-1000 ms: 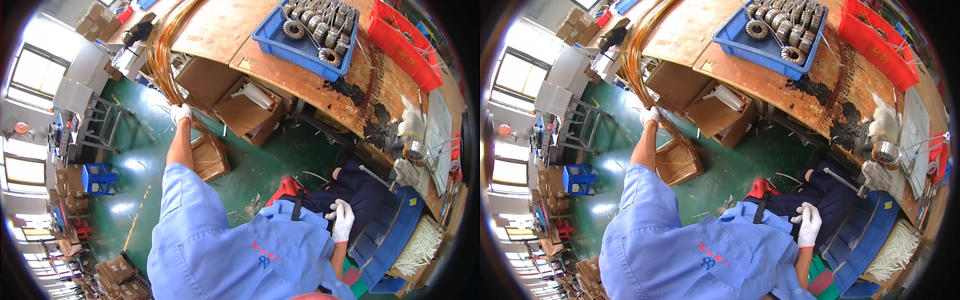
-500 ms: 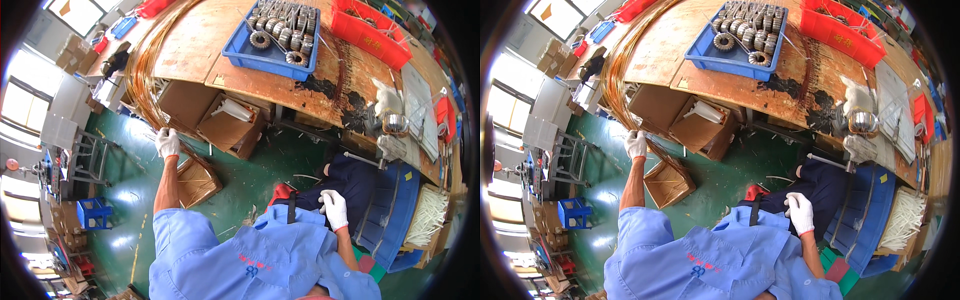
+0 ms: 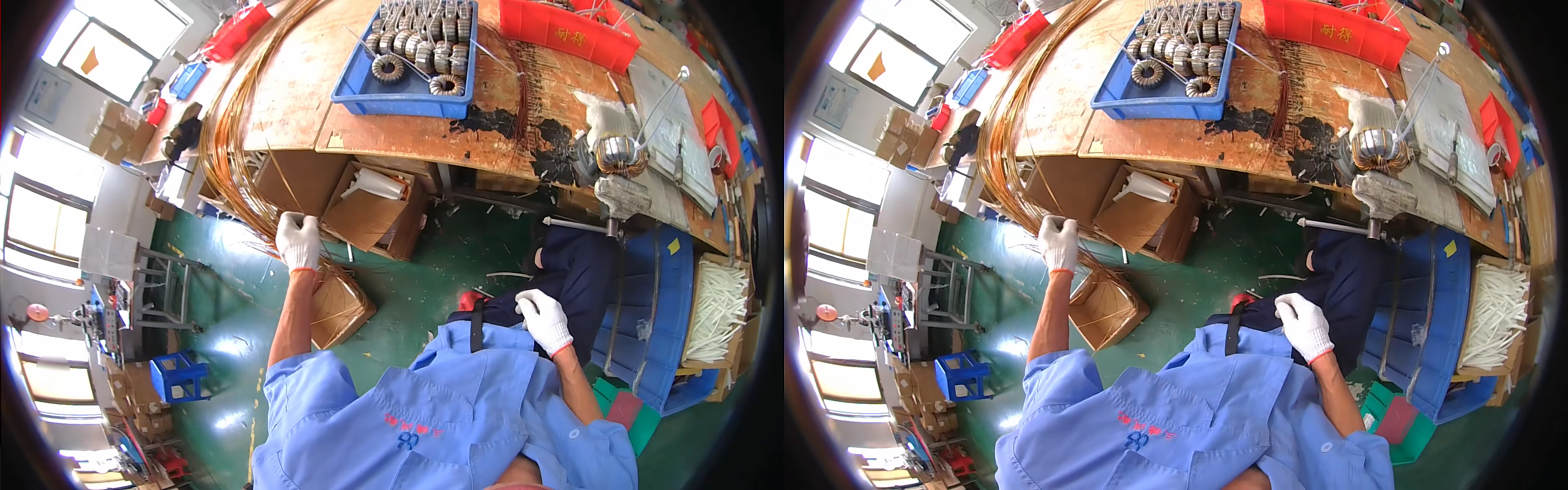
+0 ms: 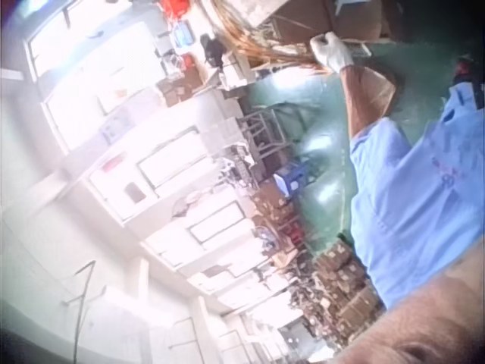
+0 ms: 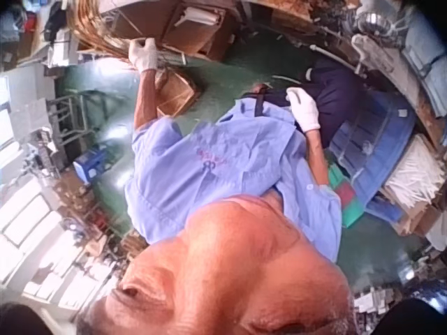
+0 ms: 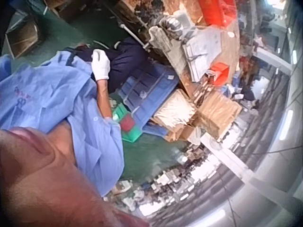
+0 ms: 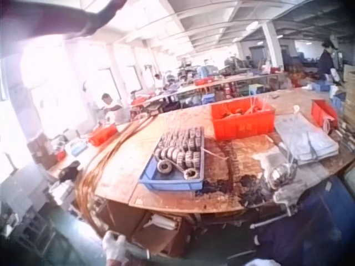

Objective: Assembling and securing copper wire coils onto a circular metal core using tape and tools.

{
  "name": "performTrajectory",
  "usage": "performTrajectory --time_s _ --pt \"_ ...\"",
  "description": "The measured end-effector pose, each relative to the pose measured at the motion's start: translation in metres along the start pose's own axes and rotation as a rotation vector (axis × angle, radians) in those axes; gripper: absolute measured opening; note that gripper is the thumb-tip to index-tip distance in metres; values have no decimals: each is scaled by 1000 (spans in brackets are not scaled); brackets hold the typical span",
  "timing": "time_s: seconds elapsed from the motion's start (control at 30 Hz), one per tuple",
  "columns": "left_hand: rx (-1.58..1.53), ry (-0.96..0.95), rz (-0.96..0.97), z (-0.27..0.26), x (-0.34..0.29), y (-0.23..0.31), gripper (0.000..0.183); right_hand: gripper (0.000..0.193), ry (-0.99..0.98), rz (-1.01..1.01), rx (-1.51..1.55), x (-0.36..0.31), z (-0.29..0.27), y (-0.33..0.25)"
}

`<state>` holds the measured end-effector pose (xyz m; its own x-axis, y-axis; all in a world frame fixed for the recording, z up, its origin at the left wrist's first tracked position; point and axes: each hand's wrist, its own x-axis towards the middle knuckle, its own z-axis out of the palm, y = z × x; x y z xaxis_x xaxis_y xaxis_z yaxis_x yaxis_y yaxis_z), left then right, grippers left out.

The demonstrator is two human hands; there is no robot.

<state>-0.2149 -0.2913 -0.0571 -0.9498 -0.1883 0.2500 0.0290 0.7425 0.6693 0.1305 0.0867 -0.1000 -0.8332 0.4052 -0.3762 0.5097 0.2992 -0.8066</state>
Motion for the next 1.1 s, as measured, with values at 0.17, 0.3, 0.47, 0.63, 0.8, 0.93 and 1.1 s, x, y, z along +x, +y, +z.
performTrajectory --time_s 0.17,0.3,0.47,0.63,0.8,0.93,1.1 --pt "-974 -363 -243 -19 -26 86 22 22 58 -133 -63 3 4 -9" --pt "-1152 -891 -60 -55 -99 239 34 37 -18 -312 408 7 20 -70" --pt "-1350 -1269 -9 -11 -120 314 35 40 -307 -441 954 -25 12 -156" --pt "-1107 -1170 1 19 -106 304 39 32 -285 -222 1384 -27 2 -134" --pt "-1031 -1077 -14 17 -111 292 52 25 -116 -57 1166 -19 5 -151" --pt "-831 -1044 53 3 -111 278 51 23 -196 -81 975 -13 8 -148" --pt "-811 -986 -60 -9 -114 253 51 19 -403 -27 819 -2 3 -144"
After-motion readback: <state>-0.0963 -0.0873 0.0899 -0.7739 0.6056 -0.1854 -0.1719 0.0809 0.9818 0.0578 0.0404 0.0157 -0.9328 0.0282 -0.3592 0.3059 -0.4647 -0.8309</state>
